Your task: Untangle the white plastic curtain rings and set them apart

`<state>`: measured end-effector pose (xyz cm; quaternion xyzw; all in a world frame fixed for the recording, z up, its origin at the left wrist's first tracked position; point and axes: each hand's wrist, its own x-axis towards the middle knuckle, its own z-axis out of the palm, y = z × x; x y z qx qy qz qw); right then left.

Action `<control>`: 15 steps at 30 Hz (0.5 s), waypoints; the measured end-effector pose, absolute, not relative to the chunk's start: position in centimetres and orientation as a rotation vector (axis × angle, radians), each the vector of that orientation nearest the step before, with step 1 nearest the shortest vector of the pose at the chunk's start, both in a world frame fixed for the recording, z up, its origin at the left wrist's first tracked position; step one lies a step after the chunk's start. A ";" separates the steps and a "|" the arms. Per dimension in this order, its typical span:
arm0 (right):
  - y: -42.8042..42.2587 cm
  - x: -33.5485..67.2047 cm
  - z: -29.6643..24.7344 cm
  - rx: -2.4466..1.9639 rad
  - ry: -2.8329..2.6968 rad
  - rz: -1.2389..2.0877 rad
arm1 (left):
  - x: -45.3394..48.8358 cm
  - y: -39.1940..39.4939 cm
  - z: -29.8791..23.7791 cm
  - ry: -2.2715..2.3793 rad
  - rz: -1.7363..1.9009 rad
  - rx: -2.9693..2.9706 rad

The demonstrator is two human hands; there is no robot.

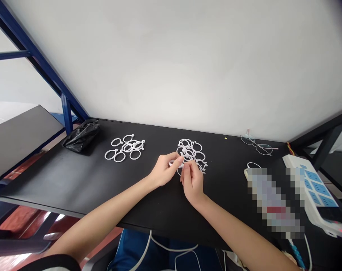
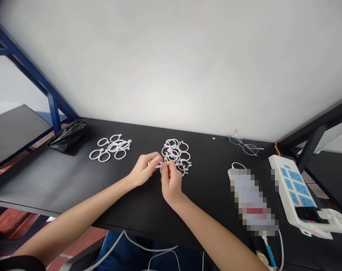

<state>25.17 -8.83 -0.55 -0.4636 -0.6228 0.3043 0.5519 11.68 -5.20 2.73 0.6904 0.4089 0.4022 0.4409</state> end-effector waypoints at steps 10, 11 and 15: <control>-8.9 25.3 -0.8 -1.091 -1.513 0.665 | 11.4 -5.0 1.9 0.969 1.101 1.926; -8.9 25.3 -0.8 -1.087 -1.519 0.643 | 11.4 -5.0 1.8 0.956 1.100 1.937; -9.0 25.3 -0.4 -1.072 -1.568 0.550 | 11.3 -5.0 1.6 0.935 1.113 1.958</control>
